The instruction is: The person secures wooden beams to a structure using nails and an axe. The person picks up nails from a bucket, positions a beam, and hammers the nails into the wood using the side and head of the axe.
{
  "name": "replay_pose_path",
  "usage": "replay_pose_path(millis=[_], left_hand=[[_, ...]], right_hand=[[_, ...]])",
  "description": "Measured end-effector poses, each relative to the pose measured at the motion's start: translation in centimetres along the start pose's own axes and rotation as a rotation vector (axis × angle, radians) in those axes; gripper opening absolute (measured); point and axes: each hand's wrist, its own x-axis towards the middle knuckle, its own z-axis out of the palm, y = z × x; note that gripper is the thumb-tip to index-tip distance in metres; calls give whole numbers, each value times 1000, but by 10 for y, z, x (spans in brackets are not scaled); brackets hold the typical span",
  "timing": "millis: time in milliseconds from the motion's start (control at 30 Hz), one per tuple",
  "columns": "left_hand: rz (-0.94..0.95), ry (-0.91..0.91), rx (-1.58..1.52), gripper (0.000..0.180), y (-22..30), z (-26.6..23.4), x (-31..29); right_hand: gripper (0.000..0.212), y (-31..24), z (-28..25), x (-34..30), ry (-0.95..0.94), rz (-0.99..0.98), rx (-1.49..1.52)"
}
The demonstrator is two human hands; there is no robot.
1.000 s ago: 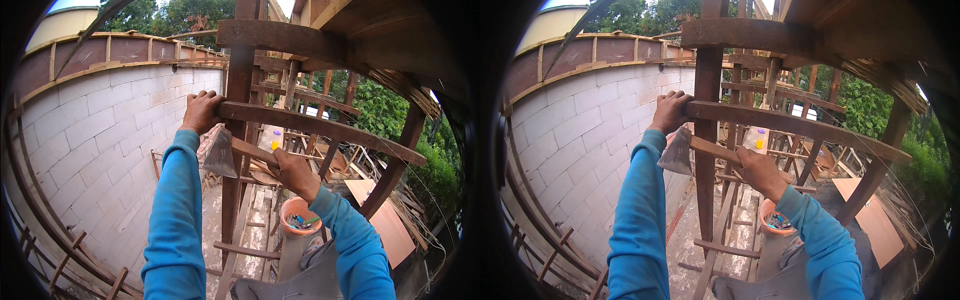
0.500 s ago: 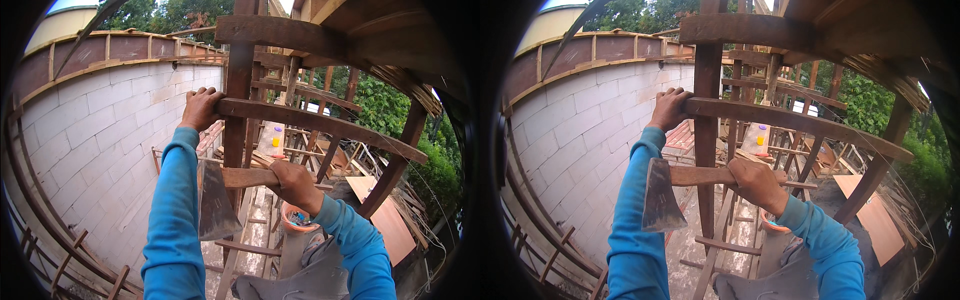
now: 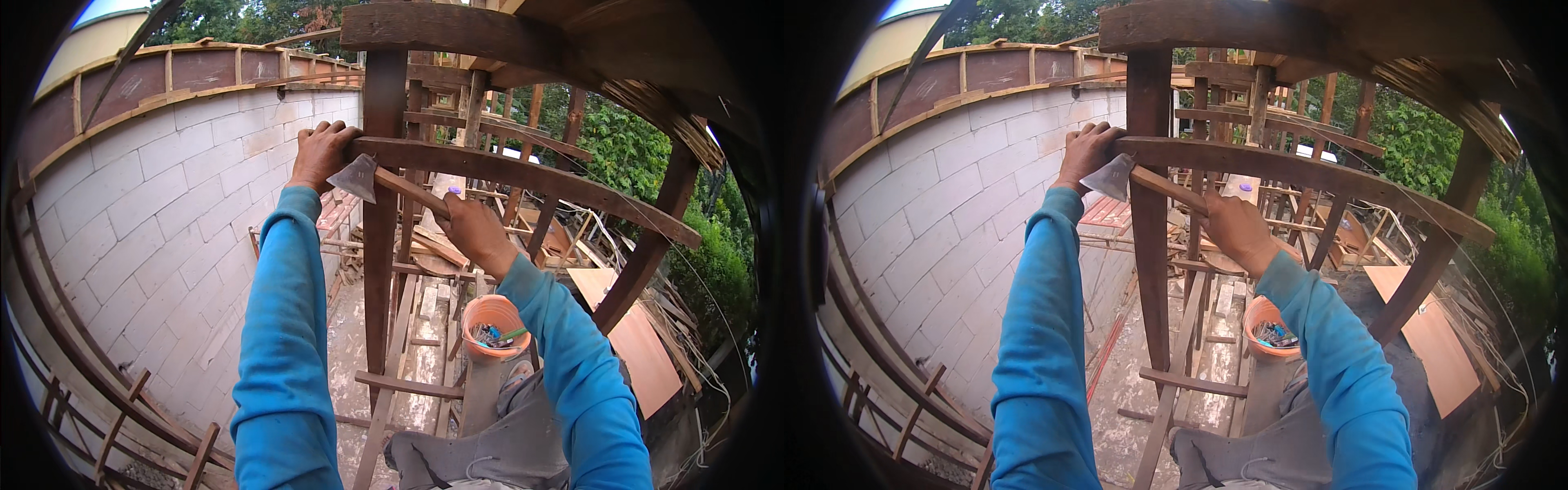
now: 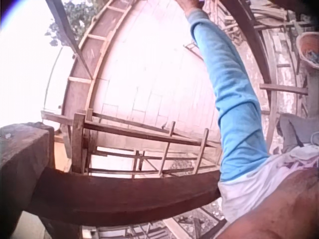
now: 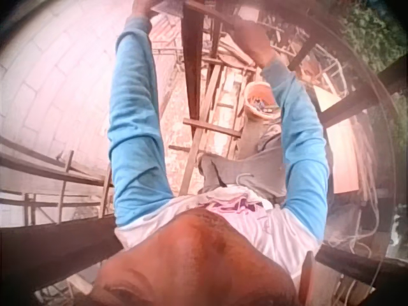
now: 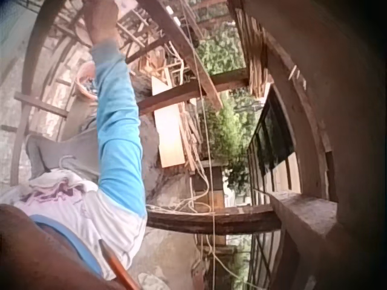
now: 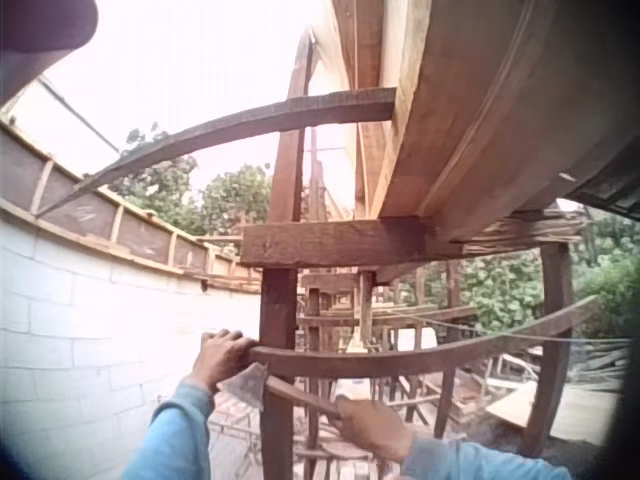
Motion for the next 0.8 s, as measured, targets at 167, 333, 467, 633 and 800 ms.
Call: replay_pose_path(millis=[167, 333, 467, 633, 800], left_hand=[[-3, -33, -50, 56, 9, -7, -2], [-12, -11, -37, 54, 8, -14, 3], [9, -29, -51, 54, 13, -2, -3], [-5, -36, -47, 55, 7, -9, -1], [8, 3, -71, 54, 6, -11, 0]], right_hand=[[30, -40, -15, -22, 57, -356, 125], [27, -17, -7, -14, 268, -428, 158], [29, 22, -1, -3, 17, -37, -108], [32, -31, -21, -32, 199, -480, 97], [29, -38, -30, -20, 238, -469, 154]])
